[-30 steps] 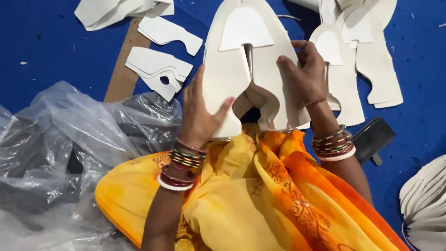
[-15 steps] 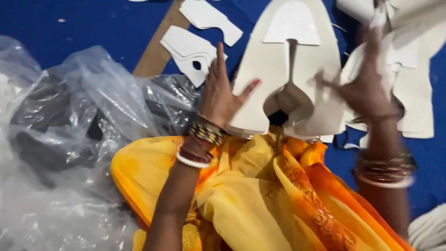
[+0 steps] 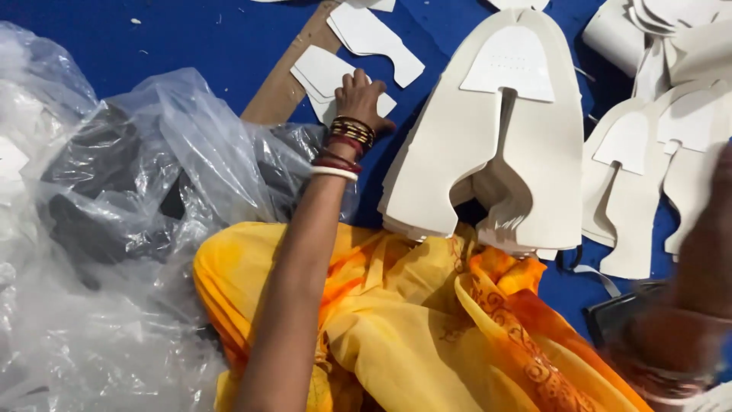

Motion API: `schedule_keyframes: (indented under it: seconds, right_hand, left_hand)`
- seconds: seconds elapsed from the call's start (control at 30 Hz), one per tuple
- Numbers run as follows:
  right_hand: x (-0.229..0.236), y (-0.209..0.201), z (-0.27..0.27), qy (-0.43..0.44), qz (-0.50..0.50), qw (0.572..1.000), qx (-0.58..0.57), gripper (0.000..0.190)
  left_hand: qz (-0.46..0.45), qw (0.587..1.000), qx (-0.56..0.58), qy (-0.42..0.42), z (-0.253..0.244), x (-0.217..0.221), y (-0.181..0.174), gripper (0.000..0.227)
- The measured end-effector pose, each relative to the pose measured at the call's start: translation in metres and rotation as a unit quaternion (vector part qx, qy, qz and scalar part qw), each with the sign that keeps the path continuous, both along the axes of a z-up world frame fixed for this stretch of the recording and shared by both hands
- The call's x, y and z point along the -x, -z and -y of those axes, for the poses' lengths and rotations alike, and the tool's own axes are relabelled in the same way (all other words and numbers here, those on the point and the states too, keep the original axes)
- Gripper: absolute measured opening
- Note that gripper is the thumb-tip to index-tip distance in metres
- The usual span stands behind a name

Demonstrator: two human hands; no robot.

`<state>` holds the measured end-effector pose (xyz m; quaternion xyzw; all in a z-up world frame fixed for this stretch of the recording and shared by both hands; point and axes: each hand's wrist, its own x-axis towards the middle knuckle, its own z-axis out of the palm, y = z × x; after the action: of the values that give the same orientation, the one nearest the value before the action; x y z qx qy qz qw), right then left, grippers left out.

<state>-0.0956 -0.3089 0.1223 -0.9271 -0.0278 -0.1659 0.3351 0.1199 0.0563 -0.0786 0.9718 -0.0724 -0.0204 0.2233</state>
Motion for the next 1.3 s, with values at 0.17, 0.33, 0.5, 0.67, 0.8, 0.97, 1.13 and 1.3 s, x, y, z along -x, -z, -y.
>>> schedule_keyframes:
  seconds: [0.17,0.33,0.5,0.67,0.8,0.97,1.13,1.3]
  right_hand:
    - [-0.008,-0.022,-0.058,-0.003,0.055,0.997,-0.054,0.043]
    - [-0.018,-0.030,-0.079,-0.041,-0.028,0.985,-0.167,0.039]
    - [-0.016,-0.012,-0.102,-0.102,-0.112,0.943,-0.295,0.041]
    - [-0.029,-0.001,-0.134,-0.180,-0.207,0.891,-0.362,0.036]
    - [-0.062,0.002,-0.170,-0.226,-0.307,0.838,-0.391,0.053]
    - [-0.096,0.001,-0.186,-0.234,-0.356,0.711,-0.559,0.077]
    - [-0.065,0.007,-0.171,-0.206,-0.255,0.819,-0.472,0.088]
    - [-0.019,0.010,-0.180,-0.170,-0.140,0.908,-0.358,0.104]
  left_hand:
    - [-0.051,0.998,0.025,0.003,-0.022,-0.023,0.041,0.043]
    - [-0.207,0.811,0.536,-0.111,-0.079,-0.051,0.115,0.038]
    - [-0.242,0.680,0.663,-0.198,-0.099,-0.022,0.066,0.042]
    - [-0.084,0.658,0.717,-0.213,-0.104,0.000,-0.018,0.045]
    - [0.043,0.696,0.705,-0.128,-0.087,0.036,-0.113,0.039]
    - [0.004,0.802,0.595,0.056,-0.041,0.127,-0.158,0.027]
    - [0.038,0.882,0.351,0.312,-0.004,0.165,-0.198,0.046]
    - [-0.050,0.864,0.445,0.231,0.027,0.166,-0.189,0.077]
